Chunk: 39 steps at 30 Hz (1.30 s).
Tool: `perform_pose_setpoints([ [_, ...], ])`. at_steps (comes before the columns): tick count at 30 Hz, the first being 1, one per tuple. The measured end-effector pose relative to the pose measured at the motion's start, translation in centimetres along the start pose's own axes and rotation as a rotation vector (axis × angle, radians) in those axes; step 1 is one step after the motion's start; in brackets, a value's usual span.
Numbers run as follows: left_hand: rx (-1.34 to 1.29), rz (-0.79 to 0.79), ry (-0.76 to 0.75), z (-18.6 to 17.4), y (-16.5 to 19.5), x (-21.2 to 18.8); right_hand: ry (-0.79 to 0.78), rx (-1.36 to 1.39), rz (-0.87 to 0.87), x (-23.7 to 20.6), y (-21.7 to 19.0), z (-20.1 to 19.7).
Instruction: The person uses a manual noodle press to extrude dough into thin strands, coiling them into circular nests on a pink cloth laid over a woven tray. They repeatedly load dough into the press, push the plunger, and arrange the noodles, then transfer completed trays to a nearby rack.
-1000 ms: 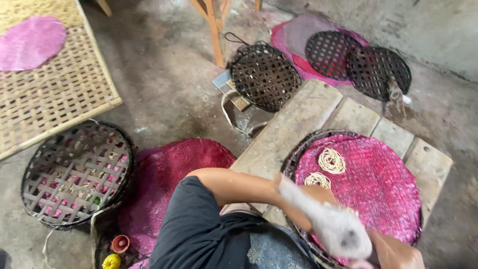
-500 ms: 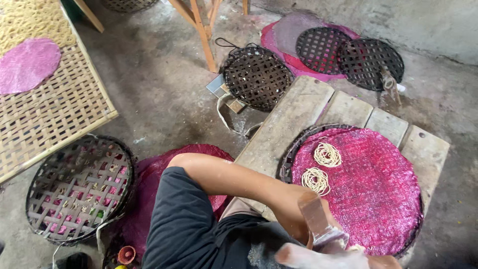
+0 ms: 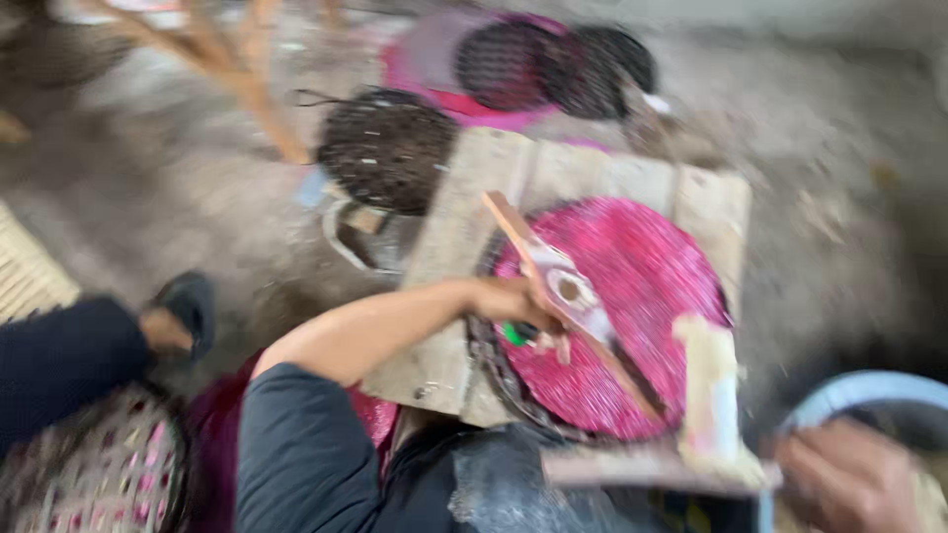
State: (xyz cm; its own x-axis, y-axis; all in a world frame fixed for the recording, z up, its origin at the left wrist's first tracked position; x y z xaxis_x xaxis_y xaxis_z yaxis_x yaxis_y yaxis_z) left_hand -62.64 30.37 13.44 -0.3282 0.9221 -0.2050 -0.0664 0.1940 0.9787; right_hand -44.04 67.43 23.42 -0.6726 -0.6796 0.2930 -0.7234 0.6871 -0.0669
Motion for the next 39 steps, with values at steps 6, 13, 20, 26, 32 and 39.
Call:
perform_pose_setpoints([
  [6,-0.662,0.123,-0.377,9.5,-2.4,4.2,0.047,-0.578,-0.085,1.7,-2.3,-6.3],
  [13,0.019,-0.048,0.146,15.1,-0.6,8.3,0.393,0.085,0.488,1.9,-6.0,-8.6],
  [20,0.307,0.311,0.407,16.5,2.1,10.1,0.776,0.061,0.696,-1.0,-9.8,-4.6],
  [26,0.192,0.378,0.423,18.7,3.6,13.4,1.108,0.307,0.804,-3.5,-8.0,-1.3],
  [32,0.811,0.731,0.586,19.4,8.4,14.3,0.75,0.39,0.79,-1.8,-8.9,-1.1],
  [39,0.441,0.459,0.239,21.2,3.9,14.9,0.564,0.042,0.79,-5.1,-9.8,0.1],
])
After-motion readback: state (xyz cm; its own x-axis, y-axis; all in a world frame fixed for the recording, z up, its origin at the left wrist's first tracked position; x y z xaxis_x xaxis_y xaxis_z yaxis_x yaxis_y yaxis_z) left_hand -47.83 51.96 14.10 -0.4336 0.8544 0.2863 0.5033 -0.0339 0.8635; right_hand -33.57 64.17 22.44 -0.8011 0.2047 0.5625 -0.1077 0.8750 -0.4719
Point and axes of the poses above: each hand's wrist, its own x-axis towards the middle knuckle, its own z-axis out of the palm, y = z × x, the point moved 4 cm from there along x, towards the middle knuckle, and after that the axes turned 3 degrees about z, right-handed, at the moved point
